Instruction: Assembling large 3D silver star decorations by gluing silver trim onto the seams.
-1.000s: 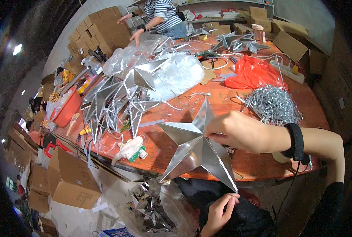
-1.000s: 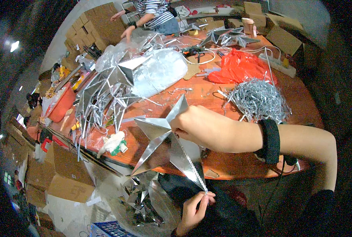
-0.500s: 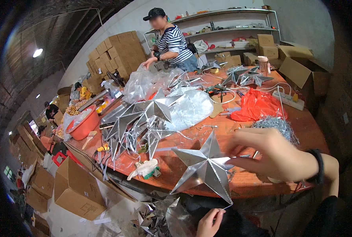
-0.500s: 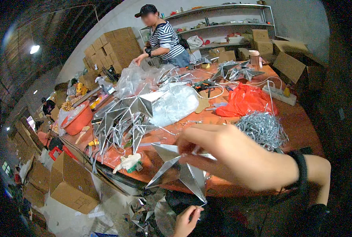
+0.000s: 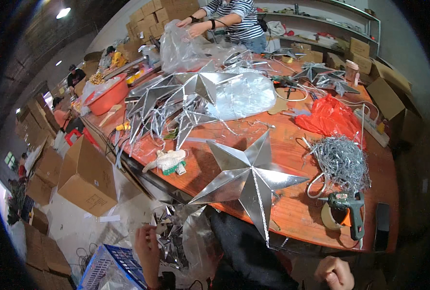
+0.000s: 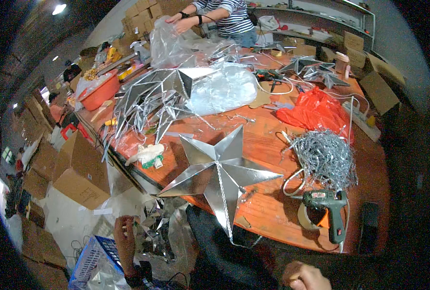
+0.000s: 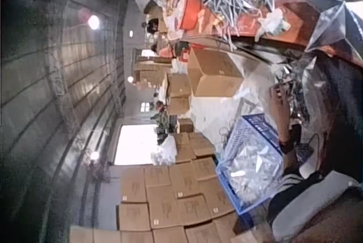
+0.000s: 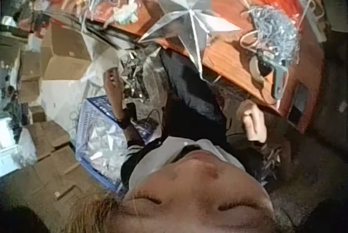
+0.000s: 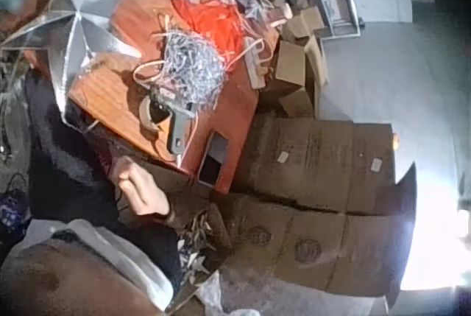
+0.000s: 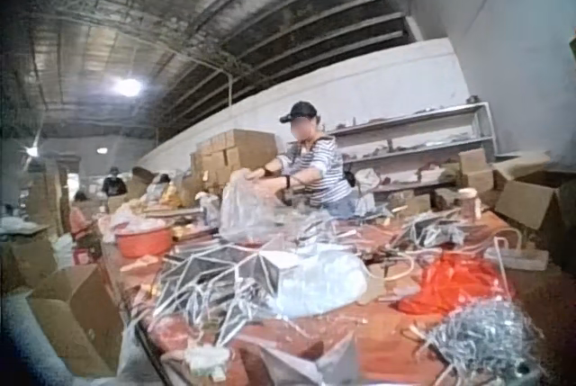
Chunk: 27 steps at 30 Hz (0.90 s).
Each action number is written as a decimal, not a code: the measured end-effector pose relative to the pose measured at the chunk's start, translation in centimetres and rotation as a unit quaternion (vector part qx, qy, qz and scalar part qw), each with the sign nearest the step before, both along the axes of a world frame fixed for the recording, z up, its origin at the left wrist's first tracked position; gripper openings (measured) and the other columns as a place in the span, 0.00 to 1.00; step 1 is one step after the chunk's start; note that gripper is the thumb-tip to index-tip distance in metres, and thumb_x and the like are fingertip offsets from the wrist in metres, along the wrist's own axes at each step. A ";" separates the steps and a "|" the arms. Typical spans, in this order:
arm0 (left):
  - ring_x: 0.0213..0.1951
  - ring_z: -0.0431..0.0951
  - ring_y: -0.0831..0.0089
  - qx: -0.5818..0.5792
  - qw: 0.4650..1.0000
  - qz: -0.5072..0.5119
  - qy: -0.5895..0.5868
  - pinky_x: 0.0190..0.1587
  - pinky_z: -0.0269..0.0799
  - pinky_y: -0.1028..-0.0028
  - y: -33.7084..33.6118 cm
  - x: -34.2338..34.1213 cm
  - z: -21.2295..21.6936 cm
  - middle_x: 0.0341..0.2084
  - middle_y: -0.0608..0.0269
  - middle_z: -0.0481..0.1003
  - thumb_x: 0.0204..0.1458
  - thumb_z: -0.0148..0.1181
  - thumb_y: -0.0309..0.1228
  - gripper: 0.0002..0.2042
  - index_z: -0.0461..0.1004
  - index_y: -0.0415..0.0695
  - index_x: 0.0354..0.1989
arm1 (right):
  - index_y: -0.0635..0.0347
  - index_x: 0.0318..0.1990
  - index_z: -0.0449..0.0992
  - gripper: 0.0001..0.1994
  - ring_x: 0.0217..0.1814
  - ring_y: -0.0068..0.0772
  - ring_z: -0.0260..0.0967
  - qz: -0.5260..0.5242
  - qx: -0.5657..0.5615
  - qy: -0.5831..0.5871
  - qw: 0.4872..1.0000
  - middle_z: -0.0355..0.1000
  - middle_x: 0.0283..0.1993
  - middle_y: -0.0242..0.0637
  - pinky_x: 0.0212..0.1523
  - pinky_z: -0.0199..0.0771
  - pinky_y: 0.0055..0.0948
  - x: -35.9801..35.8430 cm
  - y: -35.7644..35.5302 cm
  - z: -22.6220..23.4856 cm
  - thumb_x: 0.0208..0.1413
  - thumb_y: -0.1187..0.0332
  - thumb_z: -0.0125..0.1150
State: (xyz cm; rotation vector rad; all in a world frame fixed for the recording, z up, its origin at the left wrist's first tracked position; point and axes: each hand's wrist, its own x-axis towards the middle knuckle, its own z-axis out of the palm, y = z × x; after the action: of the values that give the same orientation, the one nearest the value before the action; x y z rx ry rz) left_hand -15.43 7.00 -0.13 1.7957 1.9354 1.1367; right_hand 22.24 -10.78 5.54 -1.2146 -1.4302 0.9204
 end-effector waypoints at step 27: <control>0.56 0.55 0.49 0.220 0.965 -0.111 -0.094 0.56 0.51 0.54 -3.1 22.7 -2.1 0.56 0.44 0.54 0.45 0.62 0.37 0.33 0.49 0.37 0.55 | 0.66 0.27 0.67 0.07 0.24 0.44 0.64 0.204 0.044 -0.055 0.976 0.64 0.24 0.43 0.24 0.64 0.33 -2.9 4.0 -5.7 0.50 0.72 0.56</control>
State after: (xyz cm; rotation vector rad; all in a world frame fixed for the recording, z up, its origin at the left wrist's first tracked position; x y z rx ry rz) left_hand 7.27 3.87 -2.25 1.9639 1.4111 1.6802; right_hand 19.33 -6.76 -0.17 -0.9323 -1.8327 1.0621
